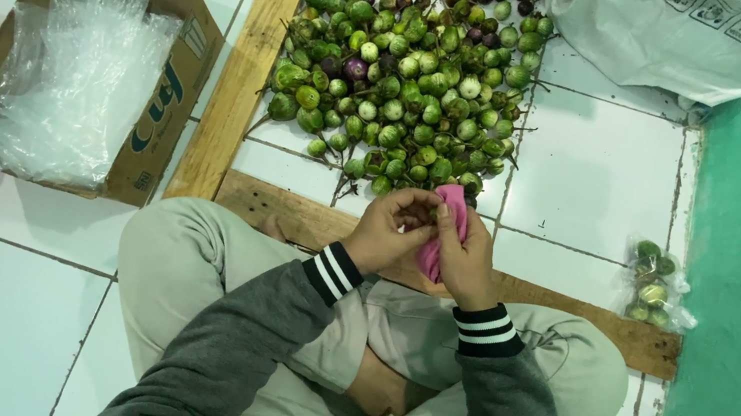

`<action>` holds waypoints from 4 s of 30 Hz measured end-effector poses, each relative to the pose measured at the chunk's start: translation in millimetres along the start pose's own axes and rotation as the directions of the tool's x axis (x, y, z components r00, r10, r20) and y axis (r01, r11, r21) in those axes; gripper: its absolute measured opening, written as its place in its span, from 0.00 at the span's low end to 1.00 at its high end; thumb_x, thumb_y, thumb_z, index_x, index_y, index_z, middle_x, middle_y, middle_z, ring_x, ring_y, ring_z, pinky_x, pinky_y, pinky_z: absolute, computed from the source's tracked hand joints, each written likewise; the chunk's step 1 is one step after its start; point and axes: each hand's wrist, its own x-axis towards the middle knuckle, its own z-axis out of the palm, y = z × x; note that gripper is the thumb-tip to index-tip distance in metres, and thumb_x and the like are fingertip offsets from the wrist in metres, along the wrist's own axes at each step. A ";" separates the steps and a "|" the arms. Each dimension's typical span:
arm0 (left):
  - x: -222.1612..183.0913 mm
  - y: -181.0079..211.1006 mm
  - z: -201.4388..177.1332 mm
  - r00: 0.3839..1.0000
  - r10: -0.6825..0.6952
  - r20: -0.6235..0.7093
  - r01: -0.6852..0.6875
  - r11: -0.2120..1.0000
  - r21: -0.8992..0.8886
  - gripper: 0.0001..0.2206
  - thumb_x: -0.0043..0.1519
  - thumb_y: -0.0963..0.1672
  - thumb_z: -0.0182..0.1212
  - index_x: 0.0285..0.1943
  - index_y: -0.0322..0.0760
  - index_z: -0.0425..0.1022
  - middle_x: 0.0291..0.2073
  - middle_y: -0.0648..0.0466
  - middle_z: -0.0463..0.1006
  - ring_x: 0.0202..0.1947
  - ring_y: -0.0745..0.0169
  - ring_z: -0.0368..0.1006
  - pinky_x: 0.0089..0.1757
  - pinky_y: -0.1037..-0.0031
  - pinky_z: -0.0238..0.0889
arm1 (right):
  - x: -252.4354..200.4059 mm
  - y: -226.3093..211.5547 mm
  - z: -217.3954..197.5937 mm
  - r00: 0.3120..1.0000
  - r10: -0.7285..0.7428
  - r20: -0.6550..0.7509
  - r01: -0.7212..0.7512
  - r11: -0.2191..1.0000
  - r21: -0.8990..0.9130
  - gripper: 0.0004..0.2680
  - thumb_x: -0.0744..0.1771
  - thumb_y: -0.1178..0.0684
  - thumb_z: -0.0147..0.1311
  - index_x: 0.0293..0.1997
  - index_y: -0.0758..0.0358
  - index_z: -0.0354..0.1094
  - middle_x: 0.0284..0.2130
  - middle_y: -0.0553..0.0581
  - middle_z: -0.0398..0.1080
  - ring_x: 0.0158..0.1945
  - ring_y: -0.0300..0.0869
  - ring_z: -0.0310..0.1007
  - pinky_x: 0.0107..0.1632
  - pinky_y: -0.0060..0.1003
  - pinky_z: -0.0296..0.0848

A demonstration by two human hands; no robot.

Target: Cleaning small green fruits by wiping them individually with a cloth

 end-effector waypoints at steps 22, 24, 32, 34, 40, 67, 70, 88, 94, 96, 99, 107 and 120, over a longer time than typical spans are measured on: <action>-2.8 19.1 -8.3 0.975 0.158 0.158 -0.212 0.875 0.436 0.23 0.61 0.39 0.61 0.67 0.33 0.67 0.49 0.38 0.77 0.47 0.36 0.76 0.46 0.52 0.71 | 5.2 -22.1 -7.3 0.997 0.056 0.055 -0.039 0.962 -0.272 0.14 0.73 0.45 0.44 0.39 0.64 0.70 0.26 0.69 0.73 0.36 0.60 0.77 0.40 0.54 0.72; 1.6 13.7 -16.1 0.988 0.134 0.079 -0.155 0.884 0.441 0.17 0.60 0.41 0.64 0.58 0.33 0.73 0.40 0.38 0.80 0.39 0.36 0.79 0.39 0.56 0.75 | 0.6 -32.4 -5.3 0.999 0.040 0.026 -0.035 0.980 -0.194 0.14 0.72 0.47 0.43 0.35 0.66 0.69 0.21 0.67 0.71 0.31 0.55 0.74 0.38 0.51 0.71; 2.1 7.3 -87.5 0.893 -0.333 -0.302 0.444 0.546 0.711 0.15 0.54 0.50 0.65 0.39 0.35 0.78 0.26 0.47 0.80 0.29 0.48 0.79 0.30 0.60 0.73 | 8.1 -0.6 -13.8 1.000 -0.007 -0.020 0.003 0.982 -0.188 0.14 0.72 0.44 0.48 0.34 0.63 0.70 0.19 0.64 0.70 0.28 0.53 0.72 0.34 0.46 0.70; 3.1 -3.3 -97.4 0.857 -0.396 -0.330 0.501 0.494 0.710 0.16 0.53 0.50 0.65 0.39 0.36 0.74 0.24 0.47 0.79 0.24 0.51 0.78 0.26 0.61 0.71 | 11.1 10.3 -13.3 1.000 -0.008 -0.021 0.004 0.983 -0.183 0.13 0.72 0.44 0.49 0.35 0.63 0.71 0.19 0.65 0.69 0.27 0.55 0.72 0.34 0.48 0.69; -5.7 -28.1 -85.4 0.752 -0.605 -0.260 0.483 0.238 0.843 0.20 0.61 0.47 0.61 0.50 0.19 0.75 0.38 0.33 0.81 0.41 0.40 0.82 0.38 0.58 0.77 | 13.1 24.3 -15.9 0.999 0.011 -0.031 -0.015 0.988 -0.154 0.14 0.72 0.43 0.49 0.34 0.62 0.69 0.20 0.63 0.69 0.28 0.51 0.71 0.34 0.46 0.69; 27.8 34.6 -82.1 0.842 -0.527 -0.111 0.257 0.211 0.943 0.18 0.62 0.47 0.57 0.38 0.21 0.82 0.22 0.39 0.79 0.21 0.55 0.76 0.24 0.68 0.71 | 29.9 11.4 -15.1 0.997 0.008 -0.082 -0.014 0.997 -0.072 0.14 0.72 0.42 0.51 0.32 0.58 0.69 0.18 0.54 0.66 0.26 0.41 0.66 0.32 0.36 0.65; 47.7 30.5 -82.9 0.850 -0.523 -0.069 0.197 0.192 0.961 0.22 0.62 0.48 0.58 0.50 0.16 0.77 0.28 0.35 0.80 0.26 0.47 0.80 0.26 0.60 0.74 | 48.9 14.1 -14.9 0.993 -0.018 -0.115 0.015 0.999 -0.033 0.13 0.72 0.45 0.50 0.32 0.59 0.68 0.20 0.51 0.63 0.28 0.40 0.63 0.33 0.35 0.62; 147.7 -69.0 -50.8 0.963 -0.001 0.270 -0.255 0.329 0.909 0.12 0.67 0.38 0.50 0.54 0.31 0.77 0.35 0.44 0.80 0.35 0.48 0.80 0.35 0.64 0.76 | 116.0 34.8 -13.9 0.970 0.128 -0.205 -0.065 0.955 0.289 0.15 0.75 0.44 0.40 0.31 0.54 0.65 0.23 0.48 0.63 0.29 0.37 0.64 0.40 0.32 0.68; 164.8 -60.1 -30.2 0.932 0.108 0.347 -0.352 0.028 0.936 0.10 0.63 0.39 0.60 0.51 0.36 0.80 0.32 0.47 0.80 0.33 0.54 0.80 0.34 0.67 0.76 | 114.6 22.5 -16.9 0.964 0.175 -0.199 -0.118 0.956 0.268 0.15 0.75 0.44 0.39 0.33 0.55 0.67 0.24 0.47 0.65 0.31 0.36 0.67 0.42 0.33 0.69; 166.7 -59.9 -23.3 0.969 0.098 0.229 -0.224 -0.057 0.973 0.15 0.63 0.47 0.64 0.53 0.33 0.76 0.27 0.48 0.80 0.29 0.55 0.80 0.31 0.65 0.76 | 118.8 38.7 -17.7 0.968 0.170 -0.184 -0.119 0.959 0.258 0.16 0.75 0.44 0.41 0.30 0.57 0.68 0.21 0.49 0.65 0.27 0.37 0.67 0.37 0.33 0.69; 167.3 -54.5 -20.6 0.975 0.088 0.204 -0.197 -0.081 0.977 0.16 0.64 0.50 0.63 0.51 0.35 0.78 0.26 0.49 0.81 0.28 0.57 0.80 0.31 0.67 0.76 | 118.1 35.7 -17.0 0.963 0.197 -0.186 -0.133 0.942 0.310 0.15 0.74 0.45 0.42 0.31 0.56 0.67 0.21 0.47 0.65 0.26 0.36 0.69 0.36 0.31 0.70; 180.8 -90.1 -13.1 0.987 -0.151 0.060 -0.050 0.068 0.996 0.16 0.64 0.49 0.61 0.46 0.28 0.75 0.23 0.44 0.79 0.25 0.47 0.79 0.24 0.58 0.72 | 115.1 31.2 -20.3 0.963 0.186 -0.193 -0.121 0.944 0.308 0.16 0.74 0.44 0.43 0.28 0.56 0.66 0.17 0.49 0.65 0.22 0.36 0.68 0.32 0.30 0.68; 190.4 -51.9 -33.9 0.907 -0.405 0.116 0.052 0.381 0.923 0.26 0.68 0.48 0.51 0.69 0.22 0.64 0.47 0.31 0.80 0.46 0.33 0.80 0.37 0.48 0.76 | 114.2 59.3 -21.2 0.960 0.198 -0.199 -0.128 0.939 0.318 0.15 0.74 0.44 0.45 0.29 0.57 0.66 0.17 0.50 0.66 0.21 0.36 0.70 0.28 0.30 0.68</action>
